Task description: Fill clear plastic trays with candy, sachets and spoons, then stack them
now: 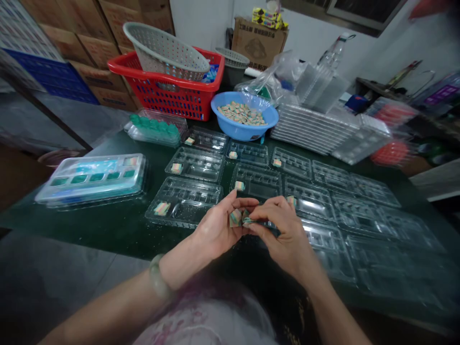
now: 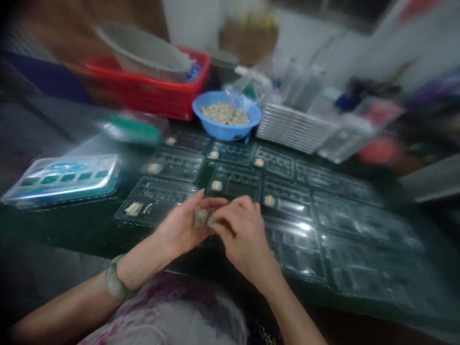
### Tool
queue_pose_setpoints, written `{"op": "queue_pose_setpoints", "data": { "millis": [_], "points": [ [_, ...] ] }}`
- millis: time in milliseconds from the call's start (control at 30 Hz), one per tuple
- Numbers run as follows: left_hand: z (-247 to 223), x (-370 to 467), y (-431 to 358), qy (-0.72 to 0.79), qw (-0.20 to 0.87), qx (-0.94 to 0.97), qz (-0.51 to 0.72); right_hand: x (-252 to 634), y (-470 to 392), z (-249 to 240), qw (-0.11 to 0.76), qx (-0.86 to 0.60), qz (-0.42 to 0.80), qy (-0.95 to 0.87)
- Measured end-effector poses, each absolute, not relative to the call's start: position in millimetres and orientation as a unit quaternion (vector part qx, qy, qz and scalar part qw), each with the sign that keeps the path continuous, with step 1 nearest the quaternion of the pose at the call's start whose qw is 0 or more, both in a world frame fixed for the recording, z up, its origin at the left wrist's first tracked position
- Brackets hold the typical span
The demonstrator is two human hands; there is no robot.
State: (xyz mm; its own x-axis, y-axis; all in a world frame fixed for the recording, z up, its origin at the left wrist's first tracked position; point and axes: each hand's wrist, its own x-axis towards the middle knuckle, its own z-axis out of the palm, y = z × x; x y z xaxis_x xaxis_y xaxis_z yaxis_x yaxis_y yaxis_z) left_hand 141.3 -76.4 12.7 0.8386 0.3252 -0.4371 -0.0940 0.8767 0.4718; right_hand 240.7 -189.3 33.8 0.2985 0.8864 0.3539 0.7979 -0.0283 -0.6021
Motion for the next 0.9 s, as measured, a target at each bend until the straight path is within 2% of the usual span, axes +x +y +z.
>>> {"op": "queue_pose_setpoints", "data": {
  "millis": [133,400,600,733,900],
  "points": [
    [15.7,140.7,-79.4,0.269,0.929,0.242,0.077,243.5,-185.0,37.1,0.310,-0.715,0.084,-0.621],
    [23.8,140.4,-80.0,0.301,0.904,0.272,0.131,238.1,-184.3,29.7,0.302,-0.754,0.038,-0.582],
    [18.9,143.3,-77.8,0.308,0.902,0.283,0.101,230.4,-189.3,17.0,0.414,-0.757,0.049,-0.503],
    [13.4,146.5,-81.2,0.297,0.881,0.365,0.051,232.4,-198.4,14.5,0.476,-0.763,0.024,-0.437],
    [20.3,148.4,-90.1,0.314,0.848,0.425,0.024,273.6,-267.4,29.6,0.505,-0.785,-0.004,-0.358]
  ]
}}
